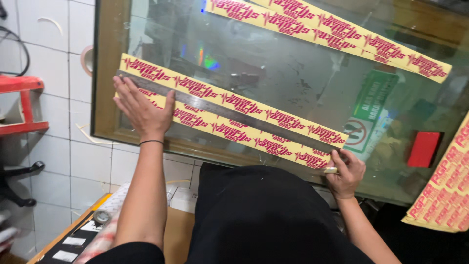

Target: The person places a sheet of yellow stickers with red text onto a glass surface. They use a metal ruler and a utility knife to cut the sheet into strips. The person then separates the strips and continues cutting them into smaller pieces.

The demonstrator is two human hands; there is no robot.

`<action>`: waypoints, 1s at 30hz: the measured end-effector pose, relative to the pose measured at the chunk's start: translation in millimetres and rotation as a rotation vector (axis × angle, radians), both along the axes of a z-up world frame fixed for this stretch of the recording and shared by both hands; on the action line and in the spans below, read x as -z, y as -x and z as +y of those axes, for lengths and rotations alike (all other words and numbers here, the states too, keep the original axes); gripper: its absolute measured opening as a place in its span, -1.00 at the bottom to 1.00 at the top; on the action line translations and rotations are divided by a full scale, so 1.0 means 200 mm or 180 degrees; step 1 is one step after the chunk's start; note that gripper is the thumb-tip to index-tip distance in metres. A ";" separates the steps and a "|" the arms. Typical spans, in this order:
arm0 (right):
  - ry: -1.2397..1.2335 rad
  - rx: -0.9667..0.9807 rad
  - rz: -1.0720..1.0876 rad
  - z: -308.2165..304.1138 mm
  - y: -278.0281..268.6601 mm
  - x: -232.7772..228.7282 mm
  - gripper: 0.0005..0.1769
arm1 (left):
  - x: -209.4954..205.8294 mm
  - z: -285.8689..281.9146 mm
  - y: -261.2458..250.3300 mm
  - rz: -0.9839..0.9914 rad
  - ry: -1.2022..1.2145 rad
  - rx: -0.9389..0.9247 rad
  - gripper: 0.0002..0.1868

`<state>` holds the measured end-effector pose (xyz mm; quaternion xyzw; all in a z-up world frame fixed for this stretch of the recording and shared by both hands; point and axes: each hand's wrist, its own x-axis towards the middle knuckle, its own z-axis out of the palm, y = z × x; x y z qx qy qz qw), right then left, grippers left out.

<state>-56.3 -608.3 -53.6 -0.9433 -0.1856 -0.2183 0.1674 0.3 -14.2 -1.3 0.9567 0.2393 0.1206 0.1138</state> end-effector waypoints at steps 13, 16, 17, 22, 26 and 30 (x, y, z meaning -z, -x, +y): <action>-0.0065 -0.0360 0.0387 0.08 -0.04 -0.18 -0.79 | -0.03 -0.02 0.01 0.0367 0.0055 -0.0246 0.11; -0.0127 -0.0474 0.0356 0.08 -0.05 -0.18 -0.83 | -0.03 -0.02 0.00 0.0416 0.0082 -0.0303 0.11; -0.0173 -0.0506 0.0404 0.07 -0.05 -0.17 -0.84 | -0.02 -0.02 0.00 0.0393 0.0076 -0.0303 0.11; -0.0140 -0.0497 0.0377 0.06 -0.06 -0.13 -0.88 | -0.03 -0.01 -0.01 0.0414 0.0063 -0.0327 0.11; -0.0207 -0.0563 0.0409 0.04 -0.05 -0.16 -0.85 | -0.02 -0.03 0.00 0.0368 0.0059 -0.0302 0.11; -0.0131 -0.0465 0.0437 0.04 -0.04 -0.14 -0.85 | -0.03 -0.02 0.00 0.0380 0.0073 -0.0317 0.11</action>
